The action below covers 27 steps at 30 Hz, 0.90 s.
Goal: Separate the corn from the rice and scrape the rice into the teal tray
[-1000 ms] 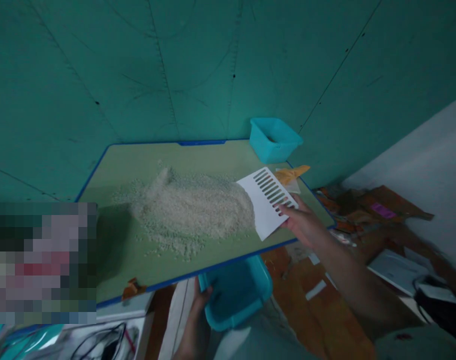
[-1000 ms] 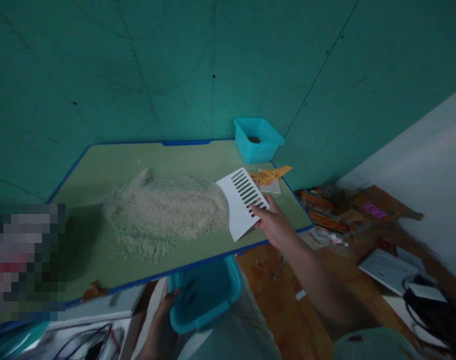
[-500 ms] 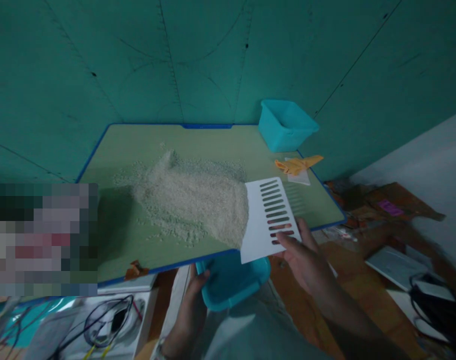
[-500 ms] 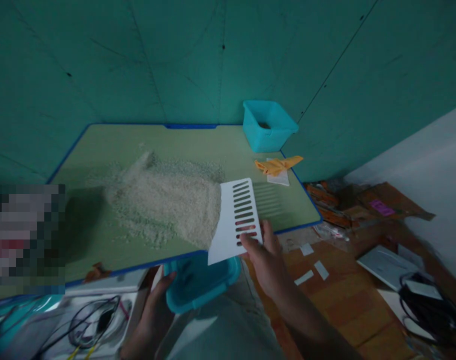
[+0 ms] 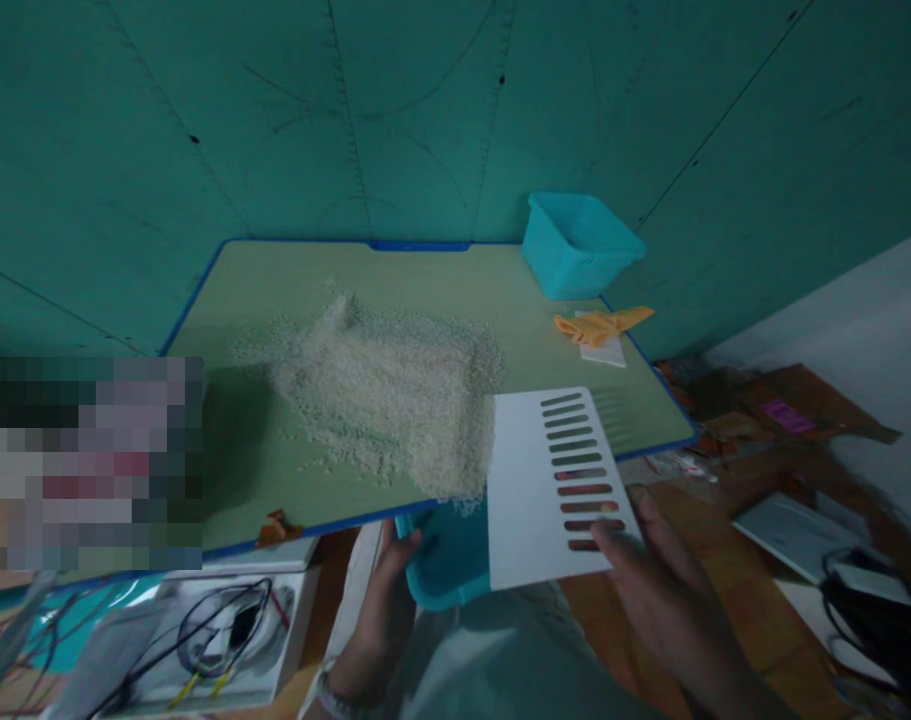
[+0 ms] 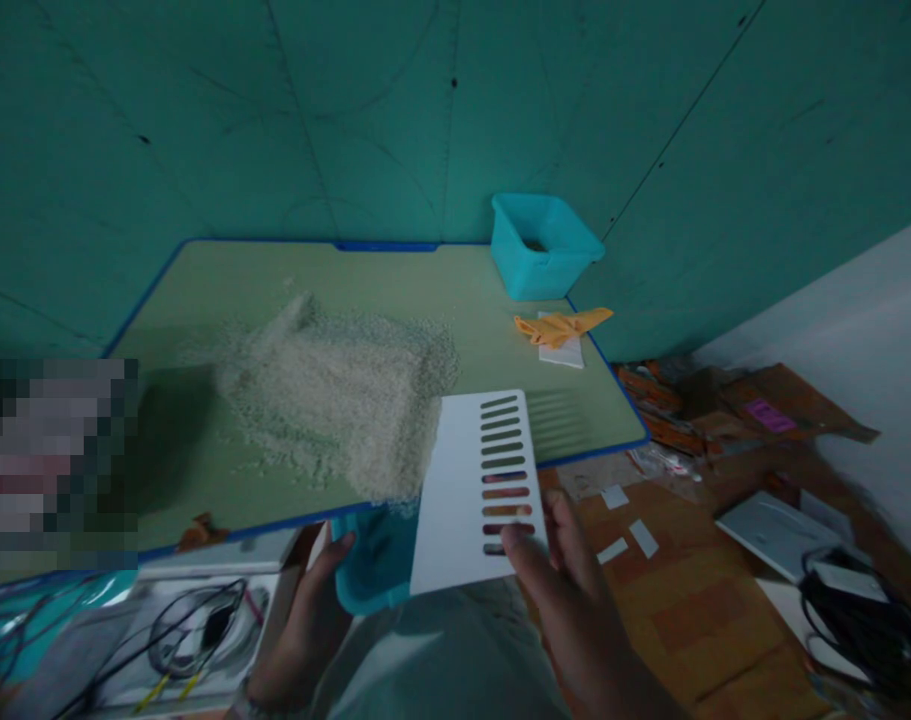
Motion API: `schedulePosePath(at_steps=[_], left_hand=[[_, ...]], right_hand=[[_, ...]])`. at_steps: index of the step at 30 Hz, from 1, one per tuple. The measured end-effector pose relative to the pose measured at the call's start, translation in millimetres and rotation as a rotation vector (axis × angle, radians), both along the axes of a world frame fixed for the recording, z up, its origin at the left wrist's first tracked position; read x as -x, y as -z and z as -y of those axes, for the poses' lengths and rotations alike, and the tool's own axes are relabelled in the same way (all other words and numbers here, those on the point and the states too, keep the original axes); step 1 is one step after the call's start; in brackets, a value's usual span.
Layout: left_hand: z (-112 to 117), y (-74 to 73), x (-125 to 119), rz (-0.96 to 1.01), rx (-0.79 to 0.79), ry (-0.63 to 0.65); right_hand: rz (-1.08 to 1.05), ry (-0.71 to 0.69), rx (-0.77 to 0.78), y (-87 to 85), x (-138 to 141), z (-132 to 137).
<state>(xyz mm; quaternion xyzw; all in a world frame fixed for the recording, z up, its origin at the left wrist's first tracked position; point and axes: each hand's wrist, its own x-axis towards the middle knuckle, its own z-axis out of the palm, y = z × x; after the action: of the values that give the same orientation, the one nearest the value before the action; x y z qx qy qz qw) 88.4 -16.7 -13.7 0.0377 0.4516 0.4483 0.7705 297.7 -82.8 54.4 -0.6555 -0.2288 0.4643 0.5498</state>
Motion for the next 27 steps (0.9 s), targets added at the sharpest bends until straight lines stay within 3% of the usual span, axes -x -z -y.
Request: schedulePosePath(at_steps=[5,13,17,21,27], left_hand=[[2,-12.2,0,-0.024,-0.099,0.026],[-1,12.2,4,-0.008,-0.089,0.072],[2,17.0,3,0.009,-0.076,0.052],[4,12.4,2,0.038,-0.046,0.069],[5,2.9,1,0.038,-0.043,0.113]], right_hand=[[0.06,0.115,-0.09,-7.0,-20,-19],[0.103,0.2,-0.283,1.7,-81,-105],[0.129,0.103,-0.256,6.9,-103,-137],[0.148,0.06,-0.18,8.6,-109,-142],[0.083,-0.06,-0.076,9.2,-89,-114]])
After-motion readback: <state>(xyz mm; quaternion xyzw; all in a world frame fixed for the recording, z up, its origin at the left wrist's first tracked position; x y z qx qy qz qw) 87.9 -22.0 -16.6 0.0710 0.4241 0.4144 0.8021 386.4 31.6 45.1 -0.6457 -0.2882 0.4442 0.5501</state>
